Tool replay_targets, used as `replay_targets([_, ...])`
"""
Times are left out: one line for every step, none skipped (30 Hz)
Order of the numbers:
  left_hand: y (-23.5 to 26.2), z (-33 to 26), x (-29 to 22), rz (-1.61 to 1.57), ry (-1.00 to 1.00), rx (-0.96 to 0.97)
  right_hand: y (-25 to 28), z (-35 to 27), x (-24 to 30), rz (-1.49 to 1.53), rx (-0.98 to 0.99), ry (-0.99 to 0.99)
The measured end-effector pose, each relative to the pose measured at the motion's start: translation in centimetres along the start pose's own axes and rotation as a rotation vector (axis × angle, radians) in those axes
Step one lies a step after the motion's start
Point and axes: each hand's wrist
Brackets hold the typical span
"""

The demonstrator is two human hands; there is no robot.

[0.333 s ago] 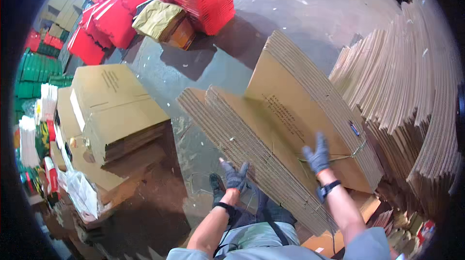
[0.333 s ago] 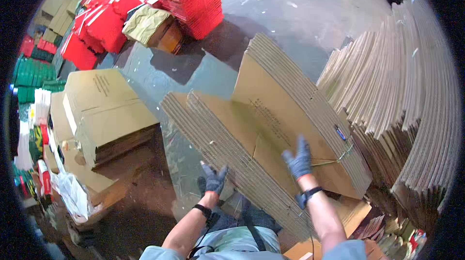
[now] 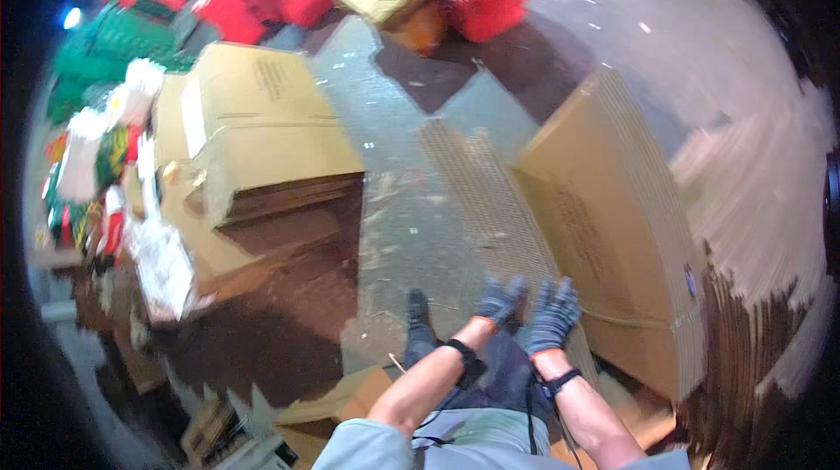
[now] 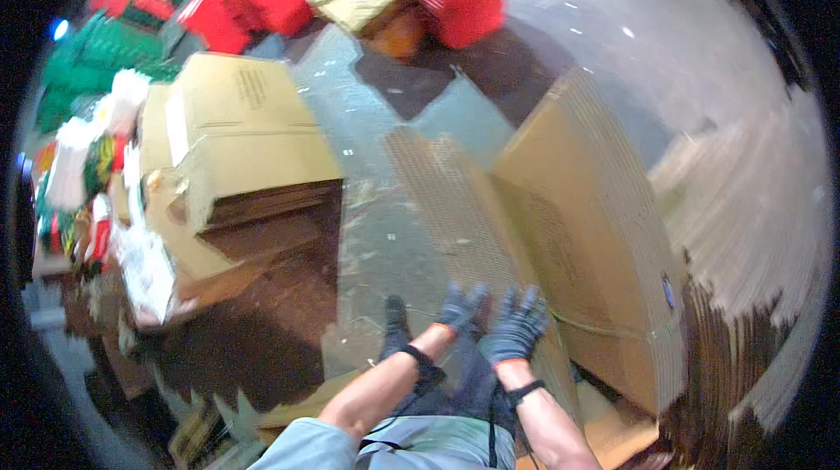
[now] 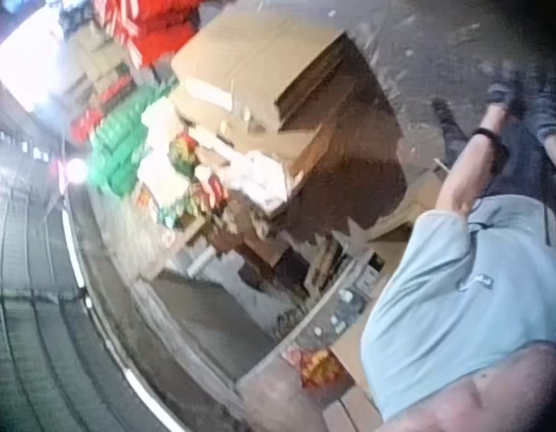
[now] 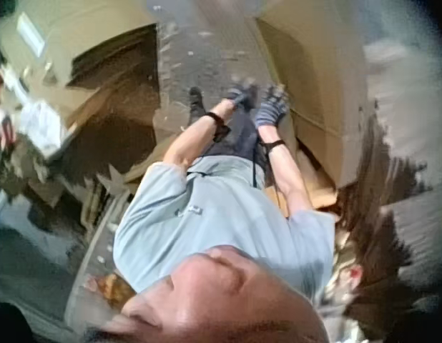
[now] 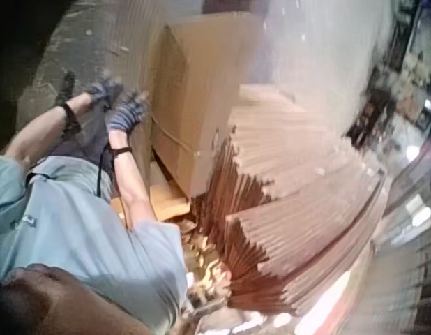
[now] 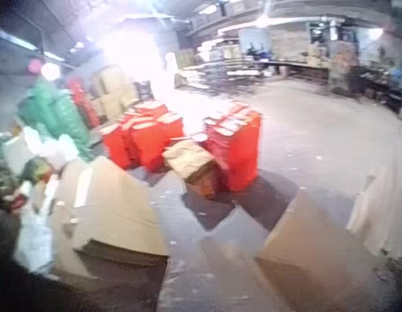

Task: Affixing labels and shipping documents to stacks of flattened cardboard boxes in a warehouse environment.

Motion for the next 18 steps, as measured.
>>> replay_targets([0.5, 0.4, 2.2, -0.209, -0.194, -0.005, -0.4, 0.8, 1.1, 0.023, -0.139, -0.013])
replay_targets([-1.5, -0.4, 0.4, 0.111, -0.375, 0.061, -1.4, 1.4, -0.9, -0.033, -0.086, -0.071])
replay_targets([-2.2, -1.1, -0.9, 0.147, -0.385, 0.105, -1.1, 1.8, -1.6, -0.072, -0.04, -0.113])
replay_targets([-1.1, -2.1, -2.3, 0.192, -0.396, 0.149, 0.9, 2.0, -1.0, -0.08, 0.028, -0.136])
replay_targets([-1.0, -4.0, -5.9, 0.093, -0.168, 0.153, 2.8, 2.4, -1.9, -0.111, 0.092, -0.17])
replay_targets([0.5, -5.8, -7.1, 0.054, -0.237, 0.195, 3.6, 2.9, -2.1, -0.071, 0.062, -0.168])
replay_targets([2.9, -7.4, -7.8, 0.049, -0.25, 0.142, 3.9, 3.2, -2.3, -0.029, 0.035, -0.167])
replay_targets([5.0, -8.8, -8.5, 0.119, -0.243, 0.256, 4.2, 3.3, -2.9, -0.064, 0.039, -0.167])
replay_targets([7.1, -10.3, -9.0, 0.188, -0.235, 0.37, 4.4, 3.5, -3.4, -0.102, 0.04, -0.17])
replay_targets([9.5, -11.6, -8.7, 0.145, -0.253, 0.328, 3.9, 3.7, -4.3, -0.121, 0.014, -0.186])
replay_targets([12.1, -12.9, -7.3, 0.099, -0.271, 0.28, 3.2, 3.8, -4.5, -0.139, -0.014, -0.195])
replay_targets([15.4, -13.7, -5.4, 0.091, -0.262, 0.177, 3.3, 3.6, -3.6, -0.136, -0.037, -0.161])
replay_targets([19.0, -14.7, -2.7, 0.079, -0.248, 0.076, 3.6, 3.0, -2.7, -0.155, -0.014, -0.172])
replay_targets([22.6, -15.5, 0.4, 0.145, -0.225, -0.051, 3.9, 2.6, -2.1, -0.179, 0.005, -0.192])
replay_targets([27.0, -16.3, 3.7, 0.211, -0.199, -0.18, 4.0, 2.2, -1.0, -0.178, -0.017, -0.167])
replay_targets([31.7, -17.1, 6.9, 0.255, -0.166, -0.331, 4.0, 1.8, 0.4, -0.19, 0.036, -0.188])
replay_targets([36.9, -19.0, 10.4, 0.102, -0.196, -0.517, 4.2, 1.6, 2.4, -0.193, 0.089, -0.196])
replay_targets([37.9, -17.5, 4.2, 0.11, -0.04, -0.458, 4.9, 1.6, -0.9, -0.25, 0.05, -0.302])
Point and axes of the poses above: each hand's wrist, its own z-axis towards the middle knuckle, its own y-axis out of the back of the hand, x = y × z, and after that the axes turned 13 degrees about -z, right-handed
